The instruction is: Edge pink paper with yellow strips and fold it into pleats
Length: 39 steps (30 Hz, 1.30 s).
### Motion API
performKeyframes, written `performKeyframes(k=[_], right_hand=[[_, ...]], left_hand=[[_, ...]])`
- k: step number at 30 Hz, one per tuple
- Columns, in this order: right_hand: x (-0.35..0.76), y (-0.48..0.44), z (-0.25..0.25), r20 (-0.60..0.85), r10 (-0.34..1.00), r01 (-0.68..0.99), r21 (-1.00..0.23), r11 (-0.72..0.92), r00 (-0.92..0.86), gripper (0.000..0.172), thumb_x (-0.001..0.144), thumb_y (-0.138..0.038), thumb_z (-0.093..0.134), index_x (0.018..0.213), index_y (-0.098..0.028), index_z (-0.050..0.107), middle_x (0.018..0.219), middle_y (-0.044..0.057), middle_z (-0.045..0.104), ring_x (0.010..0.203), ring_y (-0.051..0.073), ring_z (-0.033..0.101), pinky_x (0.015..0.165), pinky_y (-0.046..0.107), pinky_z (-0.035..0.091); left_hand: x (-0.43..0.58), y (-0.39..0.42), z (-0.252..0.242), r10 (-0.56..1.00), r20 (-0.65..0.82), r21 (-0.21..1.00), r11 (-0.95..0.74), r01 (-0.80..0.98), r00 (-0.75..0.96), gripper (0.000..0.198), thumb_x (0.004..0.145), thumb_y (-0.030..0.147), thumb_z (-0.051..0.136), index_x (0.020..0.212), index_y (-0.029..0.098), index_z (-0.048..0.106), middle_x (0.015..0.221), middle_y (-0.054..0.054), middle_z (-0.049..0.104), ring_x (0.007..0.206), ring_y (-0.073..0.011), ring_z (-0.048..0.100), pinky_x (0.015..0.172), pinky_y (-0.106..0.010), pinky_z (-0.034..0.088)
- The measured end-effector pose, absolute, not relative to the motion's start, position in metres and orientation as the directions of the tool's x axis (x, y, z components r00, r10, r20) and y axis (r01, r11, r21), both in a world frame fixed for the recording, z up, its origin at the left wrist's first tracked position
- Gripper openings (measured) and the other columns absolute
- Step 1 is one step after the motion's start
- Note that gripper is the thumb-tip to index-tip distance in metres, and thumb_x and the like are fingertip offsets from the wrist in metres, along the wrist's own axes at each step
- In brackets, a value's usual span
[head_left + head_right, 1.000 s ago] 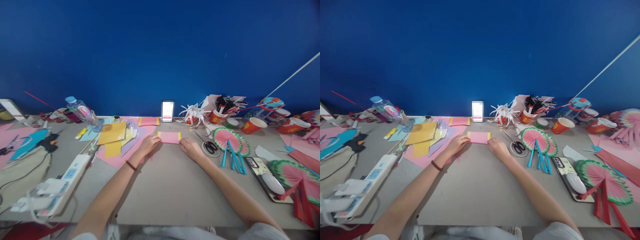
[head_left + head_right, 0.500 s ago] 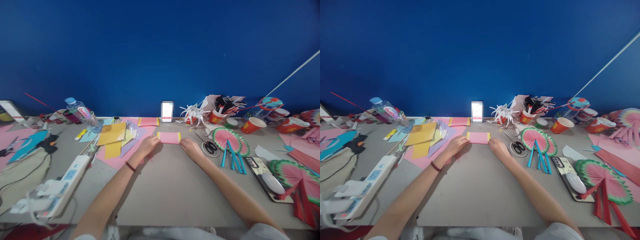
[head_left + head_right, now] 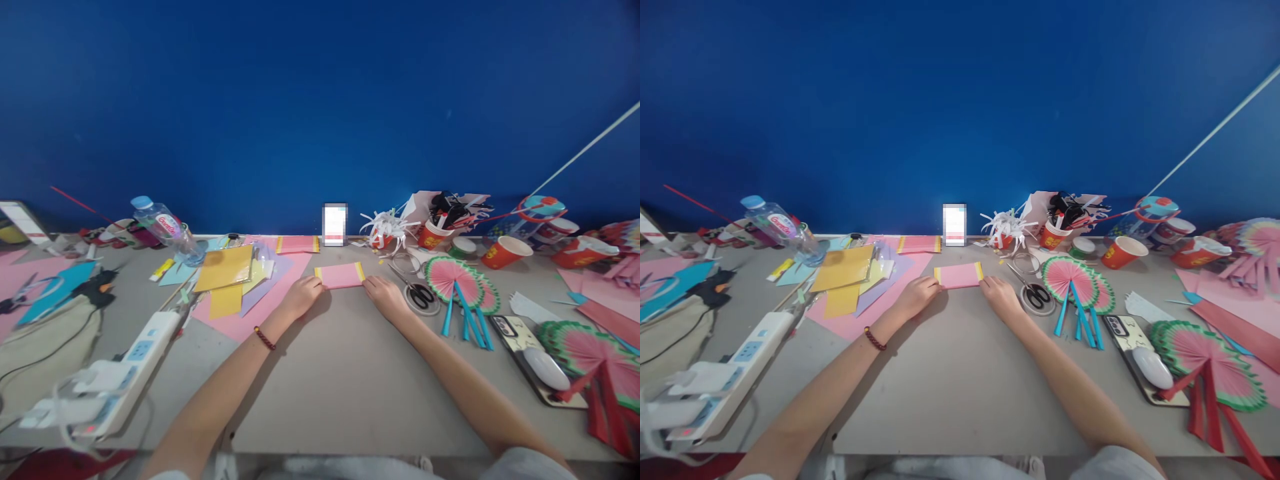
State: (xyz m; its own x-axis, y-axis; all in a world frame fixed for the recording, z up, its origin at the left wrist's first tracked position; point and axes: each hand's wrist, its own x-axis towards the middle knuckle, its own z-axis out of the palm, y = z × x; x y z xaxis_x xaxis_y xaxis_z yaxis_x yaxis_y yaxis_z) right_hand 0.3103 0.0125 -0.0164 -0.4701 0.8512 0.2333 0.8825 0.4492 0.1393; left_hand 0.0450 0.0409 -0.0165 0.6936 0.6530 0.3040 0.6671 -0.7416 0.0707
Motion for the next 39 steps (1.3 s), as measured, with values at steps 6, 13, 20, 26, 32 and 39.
performKeyframes(k=[6,13,20,26,32,39], right_hand=[[0.306,0.009,-0.013,0.164,0.891,0.904,0.144,0.403,-0.424,0.018,0.088,-0.008,0.046,0.087,-0.016,0.062,0.088,0.009,0.064,0.08,0.017,0.056,0.061,0.027,0.033],[0.304,0.008,-0.011,0.146,0.91,0.92,0.119,0.374,-0.389,0.018,0.087,-0.008,0.046,0.087,-0.016,0.062,0.087,0.009,0.063,0.079,0.017,0.056,0.06,0.027,0.034],[0.303,0.008,-0.008,0.125,0.919,0.926,0.11,0.361,-0.373,0.017,0.088,-0.009,0.047,0.086,-0.015,0.063,0.09,0.009,0.064,0.082,0.017,0.056,0.06,0.026,0.033],[0.301,0.008,-0.007,0.129,0.925,0.933,0.097,0.348,-0.358,0.016,0.087,-0.009,0.048,0.086,-0.015,0.063,0.089,0.008,0.064,0.081,0.016,0.056,0.059,0.025,0.032],[0.301,0.007,-0.008,0.142,0.917,0.927,0.105,0.361,-0.373,0.017,0.087,-0.008,0.047,0.085,-0.015,0.063,0.088,0.009,0.064,0.08,0.016,0.056,0.059,0.025,0.032],[0.303,0.007,-0.013,0.148,0.918,0.929,0.106,0.356,-0.369,0.017,0.088,-0.009,0.047,0.087,-0.016,0.063,0.089,0.009,0.064,0.079,0.017,0.055,0.06,0.025,0.032]], left_hand=[[0.045,0.038,-0.015,0.7,0.253,0.138,-0.709,0.692,0.668,0.02,0.093,0.012,0.043,0.089,0.017,0.062,0.086,-0.003,0.063,0.085,-0.0167,0.057,0.076,-0.029,0.045],[0.047,0.035,-0.011,0.74,0.263,0.201,-0.669,0.715,0.619,0.022,0.092,0.011,0.042,0.084,0.019,0.061,0.083,-0.003,0.061,0.086,-0.0169,0.056,0.074,-0.028,0.043],[0.048,0.034,-0.012,0.79,0.323,0.296,-0.608,0.737,0.522,0.021,0.094,0.022,0.045,0.085,0.019,0.063,0.085,-0.003,0.064,0.081,-0.0158,0.057,0.072,-0.027,0.043],[0.043,0.037,-0.011,0.815,0.294,0.484,-0.577,0.658,0.498,0.02,0.091,0.022,0.049,0.08,0.018,0.065,0.086,-0.003,0.065,0.083,-0.0154,0.06,0.074,-0.026,0.046],[0.044,0.033,-0.009,0.821,0.296,0.452,-0.571,0.686,0.488,0.019,0.091,0.02,0.049,0.081,0.018,0.064,0.088,-0.003,0.063,0.086,-0.0164,0.059,0.075,-0.027,0.046],[0.054,0.024,-0.008,0.803,0.248,0.136,-0.583,0.801,0.542,0.023,0.091,0.012,0.043,0.079,0.017,0.062,0.083,-0.005,0.061,0.081,-0.0187,0.057,0.07,-0.03,0.045]])
